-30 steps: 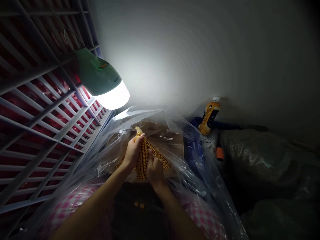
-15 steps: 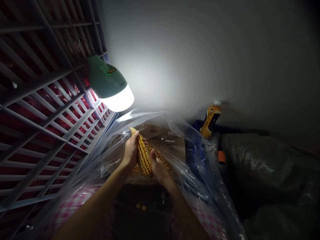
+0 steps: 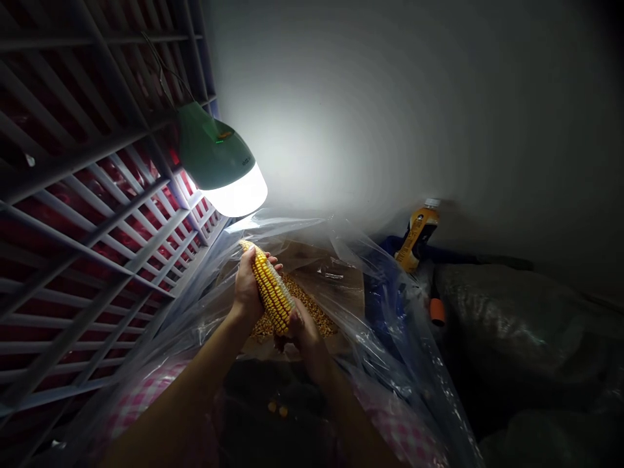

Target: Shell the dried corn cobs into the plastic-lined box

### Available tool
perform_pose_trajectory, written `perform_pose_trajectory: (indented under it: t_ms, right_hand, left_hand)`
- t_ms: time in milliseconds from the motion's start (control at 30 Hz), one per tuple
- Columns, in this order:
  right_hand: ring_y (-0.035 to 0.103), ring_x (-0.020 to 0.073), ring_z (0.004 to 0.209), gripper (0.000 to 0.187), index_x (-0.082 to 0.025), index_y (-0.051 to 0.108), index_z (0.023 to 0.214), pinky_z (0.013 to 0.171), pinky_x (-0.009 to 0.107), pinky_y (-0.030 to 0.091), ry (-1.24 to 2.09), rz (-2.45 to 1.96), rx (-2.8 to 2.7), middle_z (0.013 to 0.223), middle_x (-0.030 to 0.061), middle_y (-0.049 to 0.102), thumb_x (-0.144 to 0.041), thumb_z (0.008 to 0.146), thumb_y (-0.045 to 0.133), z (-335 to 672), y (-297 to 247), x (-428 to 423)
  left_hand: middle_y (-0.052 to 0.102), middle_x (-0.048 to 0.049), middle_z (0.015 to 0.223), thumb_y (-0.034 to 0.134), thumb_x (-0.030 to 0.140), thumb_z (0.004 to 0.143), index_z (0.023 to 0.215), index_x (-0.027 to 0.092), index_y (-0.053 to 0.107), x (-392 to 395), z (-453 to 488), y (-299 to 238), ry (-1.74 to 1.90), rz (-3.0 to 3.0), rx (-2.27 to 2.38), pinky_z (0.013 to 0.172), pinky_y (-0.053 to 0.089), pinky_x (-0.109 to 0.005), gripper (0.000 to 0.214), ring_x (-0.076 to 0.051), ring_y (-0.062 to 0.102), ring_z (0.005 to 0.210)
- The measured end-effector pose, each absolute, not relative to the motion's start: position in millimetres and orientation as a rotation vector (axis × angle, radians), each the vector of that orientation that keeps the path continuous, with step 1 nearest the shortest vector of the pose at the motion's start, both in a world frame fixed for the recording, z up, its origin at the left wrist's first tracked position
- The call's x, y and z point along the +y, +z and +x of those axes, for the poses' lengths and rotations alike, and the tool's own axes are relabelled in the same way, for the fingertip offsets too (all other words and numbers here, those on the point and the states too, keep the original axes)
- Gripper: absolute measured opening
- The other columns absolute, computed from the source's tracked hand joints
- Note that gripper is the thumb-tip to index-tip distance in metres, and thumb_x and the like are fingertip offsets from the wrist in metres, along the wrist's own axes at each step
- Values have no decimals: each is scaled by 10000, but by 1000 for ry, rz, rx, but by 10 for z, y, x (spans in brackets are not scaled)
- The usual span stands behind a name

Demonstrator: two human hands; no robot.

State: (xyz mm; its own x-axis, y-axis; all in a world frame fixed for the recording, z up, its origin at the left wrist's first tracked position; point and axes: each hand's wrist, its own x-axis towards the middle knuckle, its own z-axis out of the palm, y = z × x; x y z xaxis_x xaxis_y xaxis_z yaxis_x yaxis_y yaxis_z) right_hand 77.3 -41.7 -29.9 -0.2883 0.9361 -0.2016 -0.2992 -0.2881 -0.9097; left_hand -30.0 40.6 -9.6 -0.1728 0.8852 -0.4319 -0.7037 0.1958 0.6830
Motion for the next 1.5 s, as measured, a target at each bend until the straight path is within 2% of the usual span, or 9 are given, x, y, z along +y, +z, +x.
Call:
perform_pose_trajectory:
  t_ms: [467,667,800,933,1000,1133,1333,1500]
  right_hand:
    - [400,62,419,527,-164,479,1090,370,182,341,1525,-1091,-993,621,-48,441,-615,838,372,645,-416,-514]
    - [377,64,385,545,-175,507,1085,342,185,323,1443,-1223,-938,583,-47,448,-634,835,349,605,-471,-541]
    - [371,83,361,572,-178,563,976,320,198,283,1440,-1283,-815,508,-46,422,-664,828,300,566,-445,-528]
    - [422,100,401,631,-175,565,972,343,205,309,1522,-1245,-742,565,-13,489,-687,825,227,596,-391,-468]
    - [461,108,474,629,-165,570,967,383,203,350,1542,-1223,-818,628,6,517,-694,812,268,654,-363,-422]
    - [469,98,533,504,-149,590,875,441,195,404,1548,-1244,-1053,659,-5,502,-630,767,483,775,-318,-346]
    - [461,100,411,479,-160,550,780,388,208,393,1553,-1314,-1128,505,-44,463,-617,813,408,796,-310,-359]
    - [491,109,408,490,-171,537,763,372,206,391,1507,-1379,-1197,521,-39,467,-635,812,384,779,-308,-391]
  left_hand:
    - [593,22,577,559,446,677,751,157,533,403,-277,-147,1434,276,1018,558,494,-238,300,-122,594,505]
    - [597,20,588,575,443,678,769,151,538,393,-261,-174,1422,273,996,559,494,-233,309,-127,604,528]
    - [592,23,584,578,475,670,755,151,542,370,-244,-178,1444,295,1003,549,490,-234,337,-126,601,520]
    - [597,25,593,567,480,673,754,154,546,380,-234,-173,1458,268,1036,542,481,-231,337,-123,599,517]
    - [598,22,595,566,479,673,754,154,545,392,-234,-163,1465,251,1060,543,478,-231,335,-124,602,526]
    - [607,16,615,569,479,675,763,154,546,397,-235,-146,1453,293,1085,543,472,-232,338,-124,601,530]
    - [602,18,607,574,449,684,745,154,549,379,-246,-166,1417,330,1073,534,472,-214,303,-115,598,526]
    - [602,12,620,554,451,716,764,149,553,373,-275,-191,1378,395,1075,544,479,-214,305,-121,609,542]
